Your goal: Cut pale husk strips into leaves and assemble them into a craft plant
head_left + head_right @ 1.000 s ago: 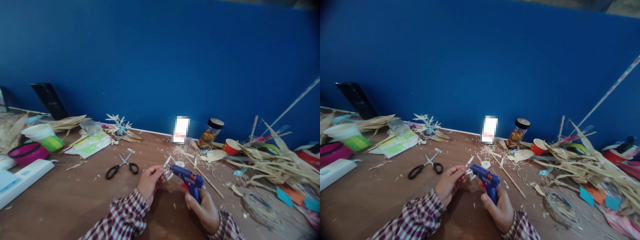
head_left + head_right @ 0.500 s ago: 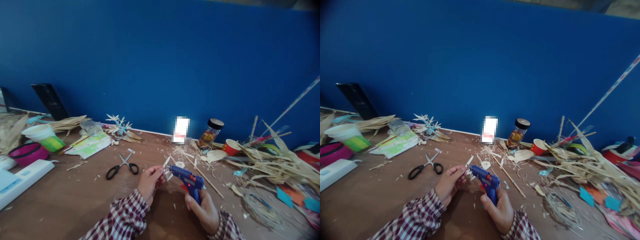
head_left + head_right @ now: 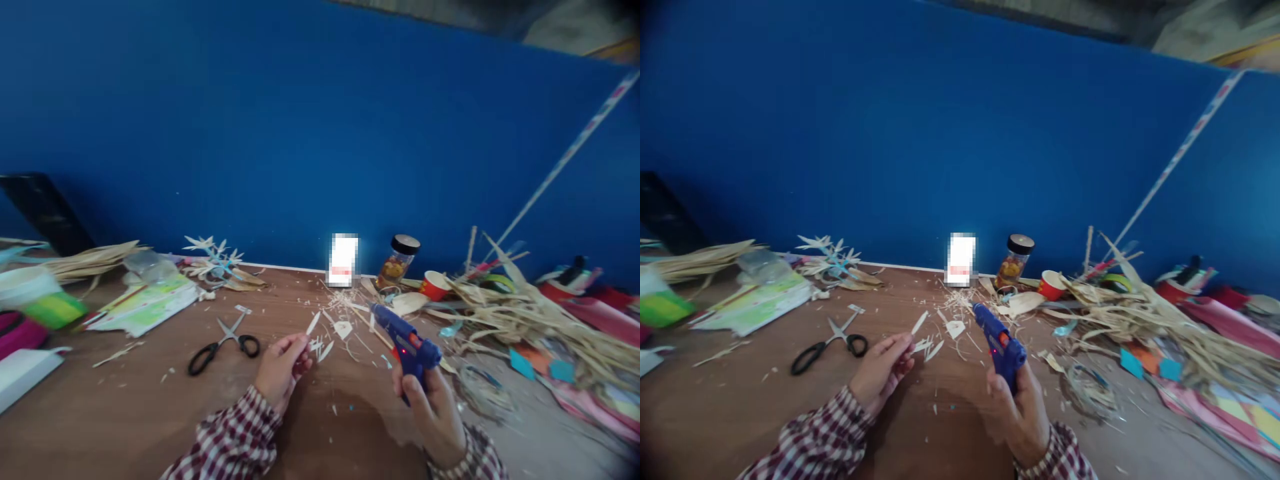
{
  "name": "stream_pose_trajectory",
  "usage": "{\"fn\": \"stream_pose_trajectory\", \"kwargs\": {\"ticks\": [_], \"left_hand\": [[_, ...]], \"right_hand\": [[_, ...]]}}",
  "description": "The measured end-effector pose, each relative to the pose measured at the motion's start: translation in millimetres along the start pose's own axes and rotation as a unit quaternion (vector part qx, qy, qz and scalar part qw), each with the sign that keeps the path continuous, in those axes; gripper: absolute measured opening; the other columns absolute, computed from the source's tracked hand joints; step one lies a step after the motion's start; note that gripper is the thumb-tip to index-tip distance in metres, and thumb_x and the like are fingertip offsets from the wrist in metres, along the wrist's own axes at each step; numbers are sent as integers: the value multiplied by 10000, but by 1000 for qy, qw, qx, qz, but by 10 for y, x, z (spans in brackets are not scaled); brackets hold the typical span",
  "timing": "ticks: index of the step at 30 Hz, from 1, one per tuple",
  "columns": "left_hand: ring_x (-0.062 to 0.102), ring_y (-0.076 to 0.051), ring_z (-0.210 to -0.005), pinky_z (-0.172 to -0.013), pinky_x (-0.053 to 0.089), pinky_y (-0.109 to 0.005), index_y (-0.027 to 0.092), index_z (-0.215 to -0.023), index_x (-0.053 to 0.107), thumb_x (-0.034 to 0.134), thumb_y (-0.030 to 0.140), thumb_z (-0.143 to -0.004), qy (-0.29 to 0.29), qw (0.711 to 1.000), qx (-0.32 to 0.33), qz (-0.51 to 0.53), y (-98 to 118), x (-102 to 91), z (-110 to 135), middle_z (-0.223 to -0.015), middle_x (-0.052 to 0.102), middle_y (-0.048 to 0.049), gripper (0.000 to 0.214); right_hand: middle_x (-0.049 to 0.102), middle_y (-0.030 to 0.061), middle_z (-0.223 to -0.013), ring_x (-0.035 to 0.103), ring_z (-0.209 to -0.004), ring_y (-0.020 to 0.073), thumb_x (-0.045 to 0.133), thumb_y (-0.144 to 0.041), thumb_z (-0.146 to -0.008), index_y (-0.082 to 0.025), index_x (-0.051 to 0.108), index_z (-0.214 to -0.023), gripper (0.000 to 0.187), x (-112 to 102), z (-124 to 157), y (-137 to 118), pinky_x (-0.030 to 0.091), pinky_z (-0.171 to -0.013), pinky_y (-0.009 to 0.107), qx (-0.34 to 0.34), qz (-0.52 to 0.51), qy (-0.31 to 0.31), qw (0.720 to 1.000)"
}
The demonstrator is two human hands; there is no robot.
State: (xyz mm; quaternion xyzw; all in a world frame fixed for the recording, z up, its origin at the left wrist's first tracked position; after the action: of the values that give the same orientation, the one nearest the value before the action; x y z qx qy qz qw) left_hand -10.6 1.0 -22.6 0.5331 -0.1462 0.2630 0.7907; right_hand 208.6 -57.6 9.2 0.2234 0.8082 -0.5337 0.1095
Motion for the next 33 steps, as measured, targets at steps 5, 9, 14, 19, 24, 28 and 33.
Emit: {"fn": "stream_pose_trajectory", "kwargs": {"ticks": [5, 9, 14, 19, 24, 28, 33], "left_hand": [[494, -35, -485, -465, 466, -135, 114, -733, 620, 623, 148, -694, 12, 1000, 18, 8, 17, -31, -22, -620, 566, -3, 52], [500, -39, -490, -469, 477, -141, 114, -738, 619, 622, 133, -688, 25, 999, 22, 4, 28, -21, -9, -629, 573, -4, 53], [499, -42, -488, -464, 479, -142, 127, -741, 625, 609, 124, -694, 15, 1000, 20, 0, 30, -18, -7, -639, 578, -4, 50], [508, -44, -494, -463, 477, -136, 140, -733, 635, 570, 102, -722, 23, 1000, 14, -2, 22, -38, -21, -639, 583, -8, 76], [514, -44, -501, -472, 481, -135, 141, -734, 636, 565, 90, -723, 21, 1000, 16, -3, 18, -39, -13, -642, 584, -5, 89], [510, -43, -492, -470, 481, -137, 142, -733, 637, 576, 100, -717, 19, 1000, 18, -1, 12, -47, -14, -639, 586, -4, 76], [501, -40, -482, -463, 478, -138, 133, -726, 628, 600, 116, -703, 14, 1000, 19, 7, 10, -50, -19, -624, 576, -1, 39]], "right_hand": [[585, 113, -968, 564, -844, 225, 335, -358, -837, -150, 357, -1210, 428, -631, 102, 147, 453, -701, 344, -21, 255, 64, 964], [609, 130, -943, 602, -784, 252, 378, -386, -813, -146, 377, -1220, 473, -1069, 294, 389, 483, -638, 359, -18, 470, 64, 880], [608, 118, -926, 616, -719, 230, 381, -406, -812, -170, 401, -1209, 462, -1284, 499, 557, 498, -574, 323, 5, 562, 37, 826], [617, 113, -875, 623, -651, 232, 368, -392, -828, -194, 426, -1183, 411, -1388, 578, 619, 487, -509, 316, 62, 598, 40, 798], [619, 120, -877, 623, -626, 241, 355, -380, -839, -200, 418, -1203, 411, -1446, 558, 693, 468, -476, 323, 107, 620, 57, 776], [626, 87, -794, 628, -604, 237, 360, -392, -828, -218, 461, -1157, 386, -1417, 547, 719, 471, -468, 321, 112, 622, 34, 774], [630, 111, -928, 631, -735, 290, 386, -395, -813, -269, 467, -1139, 359, -1486, 567, 606, 497, -513, 371, 18, 599, 27, 800]]}}
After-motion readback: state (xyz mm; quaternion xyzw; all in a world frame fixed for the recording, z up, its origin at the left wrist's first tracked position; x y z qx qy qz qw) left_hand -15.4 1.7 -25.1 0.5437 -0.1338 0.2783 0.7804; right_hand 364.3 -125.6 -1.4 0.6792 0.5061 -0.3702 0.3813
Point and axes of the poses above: each hand's wrist, its own z-axis away from the middle knuckle, its own x-axis out of the palm, y = z × x, the point moved 2 cm from there along -z, towards the middle knuckle
